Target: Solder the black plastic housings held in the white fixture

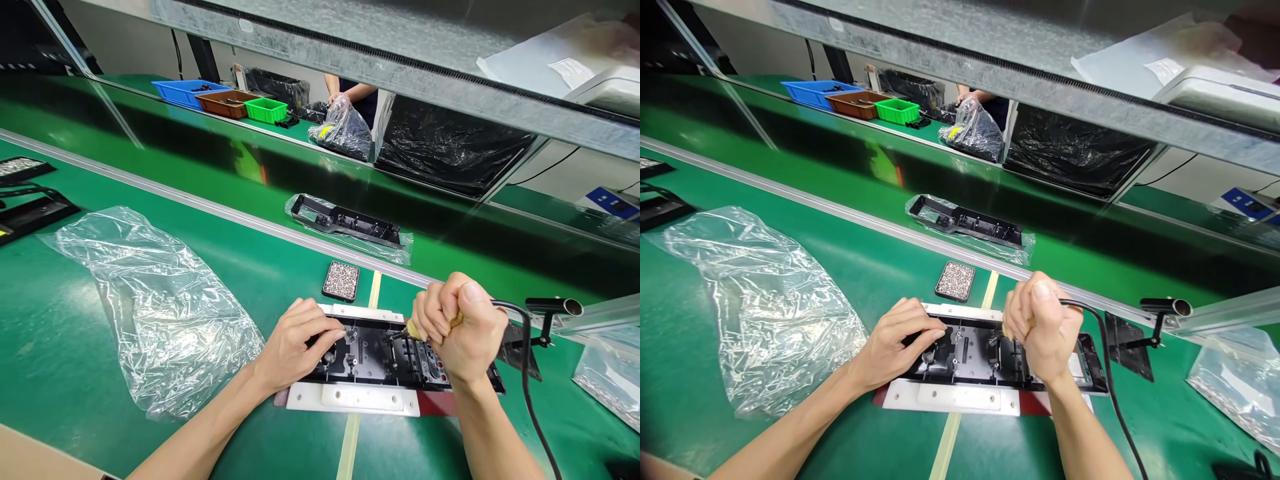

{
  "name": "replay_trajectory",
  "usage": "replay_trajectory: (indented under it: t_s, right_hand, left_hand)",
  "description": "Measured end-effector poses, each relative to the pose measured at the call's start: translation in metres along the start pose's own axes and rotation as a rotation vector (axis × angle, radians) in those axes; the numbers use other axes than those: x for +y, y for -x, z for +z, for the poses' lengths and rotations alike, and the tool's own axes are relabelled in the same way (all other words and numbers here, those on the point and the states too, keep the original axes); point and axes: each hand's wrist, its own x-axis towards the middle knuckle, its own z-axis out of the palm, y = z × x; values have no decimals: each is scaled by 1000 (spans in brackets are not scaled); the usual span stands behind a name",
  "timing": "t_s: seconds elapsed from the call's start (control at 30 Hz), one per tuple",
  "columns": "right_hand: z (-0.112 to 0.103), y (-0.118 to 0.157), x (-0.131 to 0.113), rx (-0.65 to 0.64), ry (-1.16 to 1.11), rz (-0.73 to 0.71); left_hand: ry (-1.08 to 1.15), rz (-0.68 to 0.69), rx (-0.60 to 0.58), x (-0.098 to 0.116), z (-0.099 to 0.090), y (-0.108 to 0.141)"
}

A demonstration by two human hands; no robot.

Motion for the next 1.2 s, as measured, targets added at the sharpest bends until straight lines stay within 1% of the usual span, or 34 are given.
replay_trajectory:
  t_s: [0.2,0.27,0.33,0.47,0.6,0.67,0.8,0.93,1.03,1.2]
  right_hand:
    - [-11,-4,-6,-169,-32,92]
    - [-13,-6,-7,-220,-35,95]
    - [-12,-7,-8,-233,-33,83]
    - [-9,-7,-7,-171,1,54]
    - [-7,-6,-5,-173,6,33]
    - [-8,-6,-5,-152,7,27]
    - [-9,-5,-8,-37,30,4]
    - [-9,-4,-15,69,30,-53]
    - [-7,-5,-19,67,26,-72]
    - [-2,-5,-16,75,35,-44]
  left_hand:
    - [1,12,6,2,-2,-1]
    - [2,18,11,2,-2,-1]
    - [1,22,16,2,-3,-1]
    - [-11,18,15,1,-3,1]
    - [-16,17,11,0,-4,2]
    - [-17,19,8,0,-4,2]
    - [-18,31,11,0,-4,2]
    - [-11,33,13,1,-5,1]
    - [-12,31,13,1,-5,1]
    - [-15,27,10,2,-5,1]
